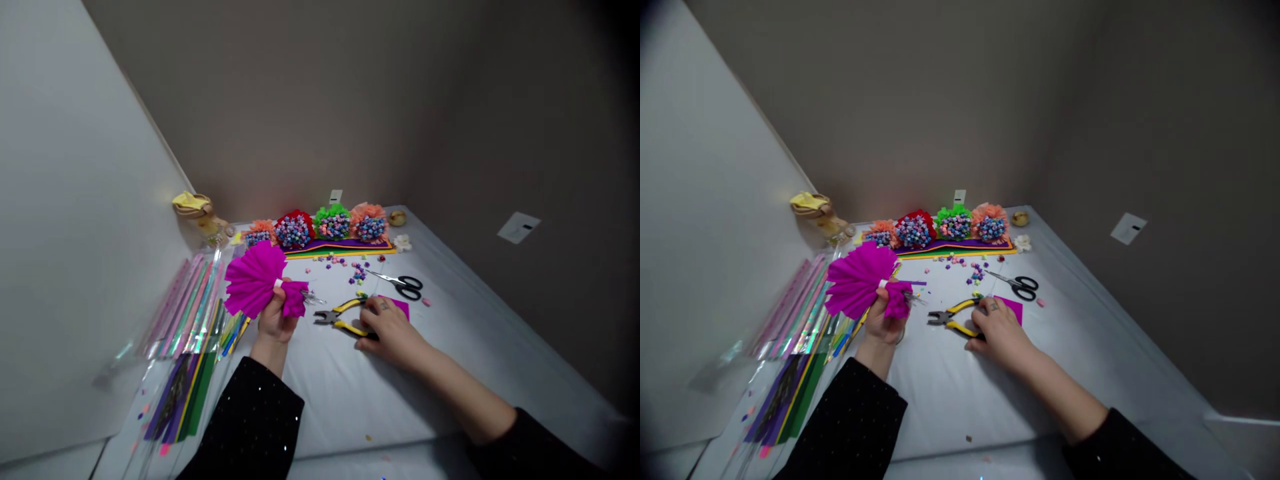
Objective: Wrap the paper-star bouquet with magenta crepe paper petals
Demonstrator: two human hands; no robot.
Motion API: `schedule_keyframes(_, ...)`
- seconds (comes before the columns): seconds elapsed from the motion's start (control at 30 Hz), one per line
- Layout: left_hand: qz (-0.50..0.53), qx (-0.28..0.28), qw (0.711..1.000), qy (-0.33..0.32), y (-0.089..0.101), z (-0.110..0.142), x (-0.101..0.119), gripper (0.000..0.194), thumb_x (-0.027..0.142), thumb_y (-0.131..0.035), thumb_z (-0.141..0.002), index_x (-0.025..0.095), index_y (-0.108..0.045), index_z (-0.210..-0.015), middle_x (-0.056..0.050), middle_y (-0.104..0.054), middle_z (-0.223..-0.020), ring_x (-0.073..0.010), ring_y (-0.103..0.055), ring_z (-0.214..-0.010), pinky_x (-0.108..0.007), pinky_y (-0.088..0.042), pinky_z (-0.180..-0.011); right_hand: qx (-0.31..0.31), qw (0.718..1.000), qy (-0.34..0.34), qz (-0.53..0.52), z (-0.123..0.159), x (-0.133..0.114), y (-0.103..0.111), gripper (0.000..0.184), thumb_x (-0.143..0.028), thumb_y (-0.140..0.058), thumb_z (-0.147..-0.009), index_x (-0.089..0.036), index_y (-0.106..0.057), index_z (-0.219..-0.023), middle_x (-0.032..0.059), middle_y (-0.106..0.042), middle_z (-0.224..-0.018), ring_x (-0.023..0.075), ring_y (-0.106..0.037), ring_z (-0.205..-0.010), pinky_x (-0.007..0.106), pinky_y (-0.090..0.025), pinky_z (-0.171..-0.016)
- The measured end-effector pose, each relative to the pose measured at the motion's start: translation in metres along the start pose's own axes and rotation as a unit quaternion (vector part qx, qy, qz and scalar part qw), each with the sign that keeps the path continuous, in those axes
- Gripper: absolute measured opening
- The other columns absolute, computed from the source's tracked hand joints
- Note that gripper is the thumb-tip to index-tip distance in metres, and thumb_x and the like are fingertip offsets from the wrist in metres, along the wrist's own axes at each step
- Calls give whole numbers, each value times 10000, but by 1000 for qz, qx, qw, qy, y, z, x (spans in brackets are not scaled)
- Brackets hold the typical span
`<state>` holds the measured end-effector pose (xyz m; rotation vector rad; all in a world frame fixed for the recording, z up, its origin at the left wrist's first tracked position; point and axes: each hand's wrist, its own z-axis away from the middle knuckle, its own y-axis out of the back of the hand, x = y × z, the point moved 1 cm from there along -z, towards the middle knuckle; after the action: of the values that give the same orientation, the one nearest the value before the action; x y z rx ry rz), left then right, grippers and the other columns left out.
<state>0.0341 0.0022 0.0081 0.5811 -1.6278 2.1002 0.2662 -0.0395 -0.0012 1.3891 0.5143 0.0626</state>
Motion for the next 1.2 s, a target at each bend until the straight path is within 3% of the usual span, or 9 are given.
schedule_keyframes(0.37, 19, -1, 1000, 18, -2, 2, 5, 220, 233, -811, -655, 153, -624, -739, 27, -616, -648, -62, -581, -587, -169, -513, -629, -106, 980, 163, 35, -33, 11, 29, 388, -484, -764, -626, -179, -684, -852, 168, -346, -1451, 431, -186, -1378, 642, -155, -1060)
schedule_keyframes(0.6, 13, 2, 999, 30, 1, 2, 3, 200, 206, -805, -659, 146, -636, -747, 19, -617, -650, -63, -568, -565, -161, -484, -573, -100, 953, 282, 53, -50, 3, 27, 208, -327, -651, -745, -187, -727, -880, 124, -590, -1046, 288, -477, -1052, 465, -361, -961)
schedule_keyframes(0.73, 17, 11, 1000, 23, 2, 1, 5, 208, 213, -807, -659, 159, -636, -764, 24, -639, -684, -66, -596, -603, -171, -504, -624, -105, 959, 263, -17, -46, 3, 30, 170, -284, -589, -769, -169, -697, -832, 110, -585, -913, 256, -502, -923, 431, -413, -891)
schedule_keyframes(0.83, 24, 5, 1000, 15, 1, 1, 6, 231, 221, -822, -638, 169, -630, -756, 31, -652, -693, -69, -610, -615, -181, -517, -648, -87, 962, 176, -188, -35, 8, 35, 221, -350, -524, -824, -170, -619, -739, 85, -566, -849, 209, -531, -810, 373, -462, -787)
schedule_keyframes(0.9, 24, -3, 1000, 13, -1, 2, 7, 246, 221, -834, -619, 165, -635, -751, 27, -653, -683, -75, -614, -613, -188, -521, -650, -88, 929, 73, -351, -22, 9, 35, 315, -447, -493, -836, -185, -525, -665, 32, -519, -689, 166, -512, -650, 307, -460, -623)
schedule_keyframes(0.97, 14, -18, 1000, 15, -2, 4, 6, 259, 217, -841, -607, 151, -643, -759, 18, -648, -674, -82, -615, -619, -190, -517, -646, -109, 841, -33, -528, -6, 4, 31, 351, -540, -529, -773, -196, -489, -716, -24, -455, -564, 122, -424, -476, 248, -368, -455)
schedule_keyframes(1.1, -18, -49, 998, 22, -4, 7, 2, 327, 268, -865, -567, 136, -651, -776, 18, -640, -664, -85, -616, -650, -189, -512, -665, -73, 710, -56, -698, 25, -17, 19, 385, -455, -697, -563, -188, -537, -790, 26, -553, -712, 125, -478, -523, 252, -383, -459)
schedule_keyframes(1.13, -27, -55, 998, 25, -4, 8, 1, 351, 296, -869, -556, 134, -654, -780, 19, -639, -660, -85, -613, -647, -190, -513, -664, -46, 704, -60, -706, 31, -21, 16, 352, -426, -697, -567, -188, -543, -776, 67, -591, -839, 161, -547, -625, 286, -445, -533)
schedule_keyframes(1.2, -42, -64, 996, 35, -5, 9, -1, 378, 330, -875, -536, 129, -655, -768, 19, -632, -638, -82, -602, -621, -188, -508, -639, -11, 746, -60, -663, 38, -26, 12, 277, -403, -677, -625, -187, -572, -764, 91, -604, -947, 215, -600, -783, 342, -498, -667)
